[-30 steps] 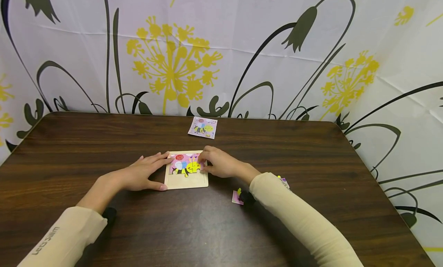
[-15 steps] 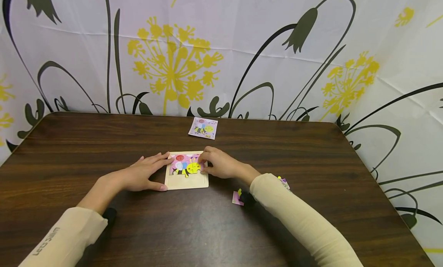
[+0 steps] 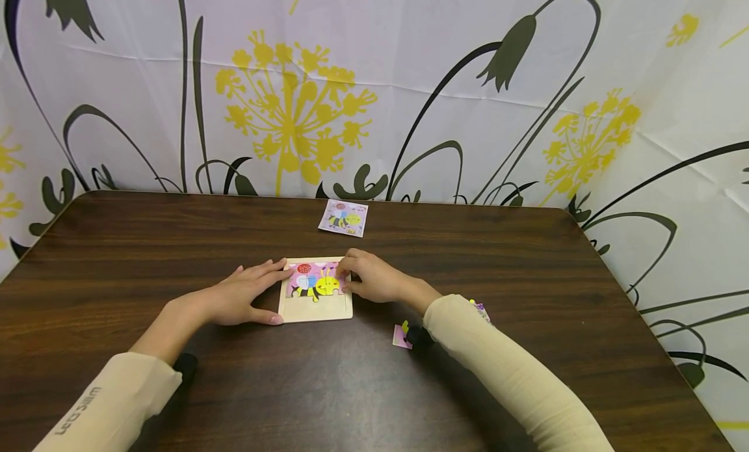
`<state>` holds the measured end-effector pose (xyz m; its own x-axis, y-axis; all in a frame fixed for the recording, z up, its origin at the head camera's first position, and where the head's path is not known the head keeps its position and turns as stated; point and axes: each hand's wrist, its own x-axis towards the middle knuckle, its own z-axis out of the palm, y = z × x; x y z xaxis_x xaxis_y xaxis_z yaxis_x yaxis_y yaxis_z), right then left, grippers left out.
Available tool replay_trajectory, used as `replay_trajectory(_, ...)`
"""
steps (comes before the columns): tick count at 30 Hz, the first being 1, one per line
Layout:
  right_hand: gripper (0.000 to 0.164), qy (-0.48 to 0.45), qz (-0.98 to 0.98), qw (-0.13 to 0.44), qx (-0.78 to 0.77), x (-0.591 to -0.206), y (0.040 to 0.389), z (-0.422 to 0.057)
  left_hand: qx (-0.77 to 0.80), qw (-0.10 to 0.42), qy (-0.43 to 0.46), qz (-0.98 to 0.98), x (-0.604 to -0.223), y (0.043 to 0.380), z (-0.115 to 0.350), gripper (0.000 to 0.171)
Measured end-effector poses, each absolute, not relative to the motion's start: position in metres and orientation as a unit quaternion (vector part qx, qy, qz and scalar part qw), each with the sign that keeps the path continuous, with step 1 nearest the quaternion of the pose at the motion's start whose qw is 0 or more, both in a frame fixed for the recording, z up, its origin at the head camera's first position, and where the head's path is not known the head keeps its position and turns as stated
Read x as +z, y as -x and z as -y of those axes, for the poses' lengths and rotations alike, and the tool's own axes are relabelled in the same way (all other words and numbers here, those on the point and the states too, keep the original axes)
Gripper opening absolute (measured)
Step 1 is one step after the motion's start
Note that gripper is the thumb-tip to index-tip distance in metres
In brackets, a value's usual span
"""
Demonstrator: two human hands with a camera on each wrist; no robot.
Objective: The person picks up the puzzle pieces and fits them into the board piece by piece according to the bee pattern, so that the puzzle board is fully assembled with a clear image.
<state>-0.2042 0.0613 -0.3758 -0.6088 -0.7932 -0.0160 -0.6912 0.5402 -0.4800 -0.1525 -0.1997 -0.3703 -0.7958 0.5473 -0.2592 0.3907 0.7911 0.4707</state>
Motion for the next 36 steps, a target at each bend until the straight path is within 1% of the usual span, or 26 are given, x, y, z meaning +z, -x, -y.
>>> replay_trajectory(7, 0.017, 0.425, -0.87, 0.118, -0.222, -0.3755, 0.2033, -0.0614, 0.201, 0.198, -0.252, -0.926, -0.3697, 0.1524, 0.1992, 0.088)
replay_trajectory(15, 0.027, 0.436, -0.865, 0.119, -0.218, -0.3759, 0.2052, -0.0632, 0.197, 0.199, -0.252, -0.926, -0.3704, 0.1532, 0.1991, 0.088)
replay_trajectory(26, 0.026, 0.455, -0.856, 0.115, -0.218, -0.3779, 0.2077, -0.0651, 0.201, 0.2, -0.248, -0.926, -0.3692, 0.1535, 0.1991, 0.089)
replay_trajectory(33, 0.025, 0.46, -0.86, 0.092, -0.204, -0.3803, 0.2058, -0.0651, 0.204, 0.203, -0.246, -0.926, -0.3691, 0.1536, 0.1992, 0.088)
replay_trajectory(36, 0.025, 0.458, -0.861, 0.092, -0.202, -0.3808, 0.2051, -0.0655, 0.204, 0.203, -0.249, -0.925, -0.369, 0.1532, 0.1983, 0.088)
